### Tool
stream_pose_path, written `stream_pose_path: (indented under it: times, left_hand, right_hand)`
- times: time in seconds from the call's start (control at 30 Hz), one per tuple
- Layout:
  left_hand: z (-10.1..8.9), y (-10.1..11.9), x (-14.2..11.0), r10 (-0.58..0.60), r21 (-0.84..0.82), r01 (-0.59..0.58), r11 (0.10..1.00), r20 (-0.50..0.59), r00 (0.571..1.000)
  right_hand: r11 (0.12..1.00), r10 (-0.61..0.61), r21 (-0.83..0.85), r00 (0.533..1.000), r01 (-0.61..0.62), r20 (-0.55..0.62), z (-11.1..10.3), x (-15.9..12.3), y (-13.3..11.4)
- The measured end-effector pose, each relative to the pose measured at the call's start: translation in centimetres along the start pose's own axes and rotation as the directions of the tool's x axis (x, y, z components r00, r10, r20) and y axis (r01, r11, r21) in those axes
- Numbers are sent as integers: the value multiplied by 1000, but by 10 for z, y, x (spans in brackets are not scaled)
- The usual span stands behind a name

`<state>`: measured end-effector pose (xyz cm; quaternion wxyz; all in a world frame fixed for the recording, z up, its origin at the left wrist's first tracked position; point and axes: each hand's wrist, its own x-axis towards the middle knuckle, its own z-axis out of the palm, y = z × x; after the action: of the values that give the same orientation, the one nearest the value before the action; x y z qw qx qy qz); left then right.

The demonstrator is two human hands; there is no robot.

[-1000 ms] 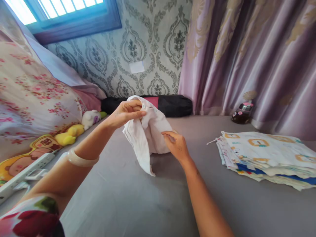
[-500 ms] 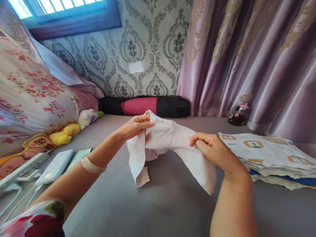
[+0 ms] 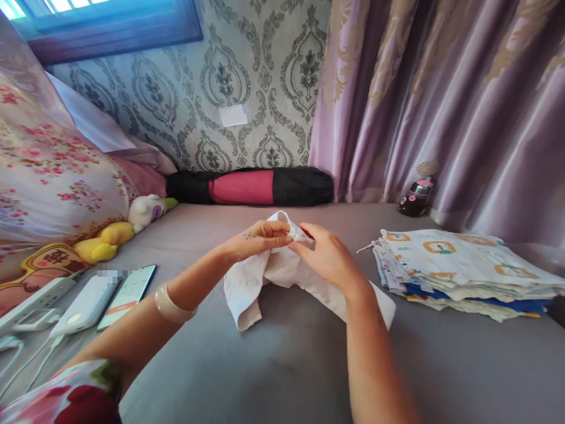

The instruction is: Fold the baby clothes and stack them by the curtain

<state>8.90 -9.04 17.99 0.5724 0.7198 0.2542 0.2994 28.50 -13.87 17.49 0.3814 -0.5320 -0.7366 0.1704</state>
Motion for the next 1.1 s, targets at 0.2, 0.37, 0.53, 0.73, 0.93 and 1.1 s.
stream_pose_path:
  times: [0.2, 0.37, 0.53, 0.73, 0.93, 1.1]
  left_hand:
    - [14, -11, -18, 200, 663, 56, 747, -303, 932]
    - [23, -34, -30, 222, 876, 258, 409, -369, 902]
    - [-1, -37, -37, 181, 758, 206, 619, -393, 902]
    - [-39, -22, -51, -16, 170, 140, 976, -579, 815]
    - [-59, -28, -57, -97, -67, 70, 995, -675, 731]
    - [-55, -29, -55, -88, -23, 96, 995, -634, 768]
  right_hand:
    - [999, 40, 28, 999, -40, -1, 15, 10, 20]
    - [995, 94, 37, 995, -93, -22, 9, 9, 24]
    - [992, 101, 72, 995, -100, -10, 1, 8, 27]
    - [969, 100, 231, 994, -85, -53, -6, 7, 43]
    - [916, 87, 389, 996, -92, 31, -7, 5, 46]
    - [925, 124, 354, 991, -137, 60, -5, 6, 47]
